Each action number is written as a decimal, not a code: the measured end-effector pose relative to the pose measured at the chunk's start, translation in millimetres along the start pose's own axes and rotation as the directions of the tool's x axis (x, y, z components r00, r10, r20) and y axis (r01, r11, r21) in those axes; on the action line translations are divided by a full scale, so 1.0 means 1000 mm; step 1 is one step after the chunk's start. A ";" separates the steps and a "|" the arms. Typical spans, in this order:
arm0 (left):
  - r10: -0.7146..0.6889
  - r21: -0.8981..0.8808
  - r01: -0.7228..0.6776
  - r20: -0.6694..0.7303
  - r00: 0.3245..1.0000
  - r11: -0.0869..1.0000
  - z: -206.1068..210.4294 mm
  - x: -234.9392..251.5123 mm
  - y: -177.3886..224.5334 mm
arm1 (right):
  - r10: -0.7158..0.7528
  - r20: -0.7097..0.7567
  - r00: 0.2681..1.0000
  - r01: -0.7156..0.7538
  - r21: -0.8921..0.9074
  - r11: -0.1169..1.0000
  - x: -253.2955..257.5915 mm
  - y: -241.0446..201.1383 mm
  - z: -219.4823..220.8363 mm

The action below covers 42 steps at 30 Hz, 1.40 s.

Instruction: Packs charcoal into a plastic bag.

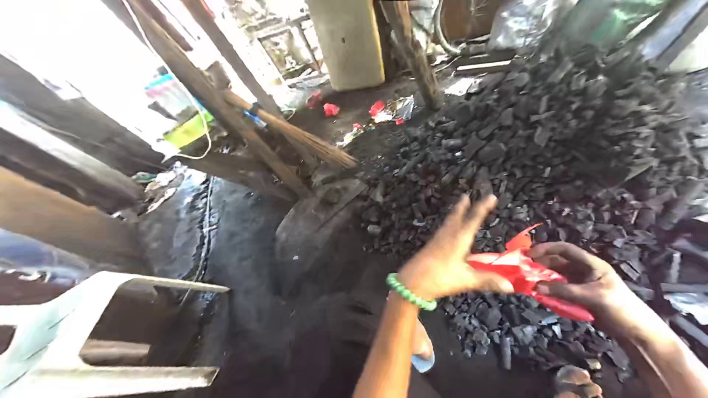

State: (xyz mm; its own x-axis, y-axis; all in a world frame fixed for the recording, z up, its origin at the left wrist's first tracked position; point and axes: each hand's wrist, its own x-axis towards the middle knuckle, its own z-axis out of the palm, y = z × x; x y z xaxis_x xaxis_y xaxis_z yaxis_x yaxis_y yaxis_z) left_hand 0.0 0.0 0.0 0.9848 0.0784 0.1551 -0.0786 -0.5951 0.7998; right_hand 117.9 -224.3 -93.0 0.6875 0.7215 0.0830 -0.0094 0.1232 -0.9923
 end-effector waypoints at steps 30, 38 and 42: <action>-0.485 0.109 0.475 0.110 0.868 0.874 0.093 0.013 -0.049 | 0.313 -0.259 0.914 -0.225 0.319 0.921 -0.007 0.067 0.030; -0.497 -0.547 0.548 0.257 0.829 0.632 0.106 0.011 -0.046 | 0.234 -0.053 0.971 -0.195 0.394 0.898 -0.015 0.060 0.025; -0.546 -0.786 0.417 0.122 0.829 0.457 0.084 0.011 -0.048 | 0.314 -0.265 0.912 -0.170 0.453 0.875 -0.007 0.065 -0.010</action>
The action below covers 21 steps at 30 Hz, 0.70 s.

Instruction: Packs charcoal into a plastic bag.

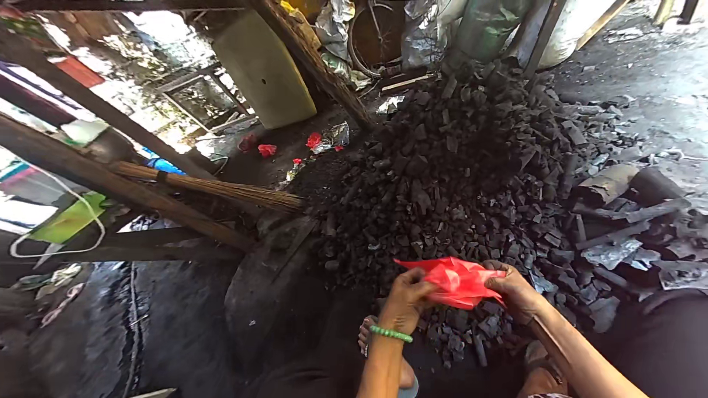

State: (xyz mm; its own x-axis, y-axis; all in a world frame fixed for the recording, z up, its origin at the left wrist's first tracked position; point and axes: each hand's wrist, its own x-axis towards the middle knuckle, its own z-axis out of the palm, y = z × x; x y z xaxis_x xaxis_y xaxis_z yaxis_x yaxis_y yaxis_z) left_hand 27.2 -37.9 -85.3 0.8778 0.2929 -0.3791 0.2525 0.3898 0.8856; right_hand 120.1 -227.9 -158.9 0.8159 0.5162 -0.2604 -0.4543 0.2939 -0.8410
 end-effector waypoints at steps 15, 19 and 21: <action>-0.092 0.996 0.088 -0.086 0.992 0.028 0.019 0.067 0.002 | -0.270 0.030 0.962 0.245 -0.524 0.816 0.054 -0.046 -0.059; 0.093 0.910 0.203 -0.252 0.963 0.362 -0.012 0.085 -0.042 | -0.176 -0.134 0.975 0.121 -0.341 0.932 0.097 -0.057 -0.119; 0.085 0.805 0.205 -0.301 0.950 0.557 -0.026 0.086 -0.063 | -0.305 -0.386 0.871 0.097 -0.471 0.877 0.123 -0.058 -0.143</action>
State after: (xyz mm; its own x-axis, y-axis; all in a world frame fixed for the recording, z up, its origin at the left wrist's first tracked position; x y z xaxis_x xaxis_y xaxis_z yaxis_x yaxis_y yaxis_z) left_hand 75.9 -14.3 -180.5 0.7329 0.5740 -0.3652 0.6481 -0.4257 0.6315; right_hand 298.4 -296.5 -210.0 0.9869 0.0492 -0.1538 -0.1502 -0.0714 -0.9861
